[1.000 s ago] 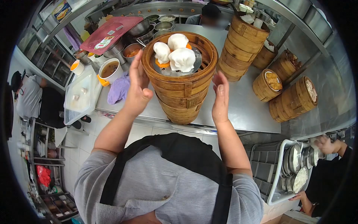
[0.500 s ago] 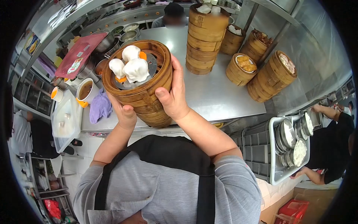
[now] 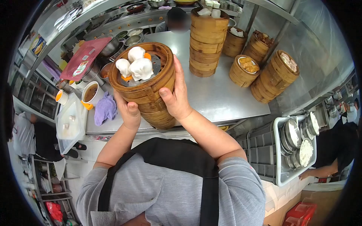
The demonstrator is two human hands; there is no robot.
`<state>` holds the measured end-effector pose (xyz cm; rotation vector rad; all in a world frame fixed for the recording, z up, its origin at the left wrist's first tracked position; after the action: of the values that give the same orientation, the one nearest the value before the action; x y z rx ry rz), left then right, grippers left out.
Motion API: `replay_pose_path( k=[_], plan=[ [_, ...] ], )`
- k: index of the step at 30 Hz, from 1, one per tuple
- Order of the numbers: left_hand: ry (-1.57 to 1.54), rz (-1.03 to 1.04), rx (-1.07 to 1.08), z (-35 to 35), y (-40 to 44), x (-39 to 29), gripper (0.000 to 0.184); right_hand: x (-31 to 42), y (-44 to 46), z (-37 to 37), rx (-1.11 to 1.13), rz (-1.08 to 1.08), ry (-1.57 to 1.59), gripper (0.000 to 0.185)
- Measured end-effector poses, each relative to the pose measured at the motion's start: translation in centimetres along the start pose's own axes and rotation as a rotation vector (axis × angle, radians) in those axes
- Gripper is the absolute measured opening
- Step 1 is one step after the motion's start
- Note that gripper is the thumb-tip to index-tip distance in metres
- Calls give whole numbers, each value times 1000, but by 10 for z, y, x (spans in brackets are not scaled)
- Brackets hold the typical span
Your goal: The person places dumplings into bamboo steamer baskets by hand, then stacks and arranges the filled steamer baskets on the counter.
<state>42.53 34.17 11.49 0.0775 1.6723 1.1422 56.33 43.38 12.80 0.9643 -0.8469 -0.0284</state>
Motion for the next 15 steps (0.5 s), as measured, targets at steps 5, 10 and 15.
replay_pose_path(
  k=[5, 10, 15],
  plan=[
    [17, -88, 22, -7, -7, -3, 124, -3, -4, 3, 2, 59, 80, 106],
    [240, -196, 131, -35, -55, 43, 122, -38, -46, -28, -39, 257, 25, 110],
    [-107, -1040, 257, -15, -132, 83, 113, -92, -124, -29, -191, 537, 835, 89]
  ],
)
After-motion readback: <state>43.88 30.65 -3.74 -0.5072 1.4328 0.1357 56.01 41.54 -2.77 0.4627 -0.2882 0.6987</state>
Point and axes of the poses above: each hand's wrist, its own y-axis towards the middle knuckle, its own z-axis out of the palm, x = y × z, the point moved 10 cm from there along y, towards the middle knuckle, and after that the axes turned 15 degrees about y, right-handed, at the moved point
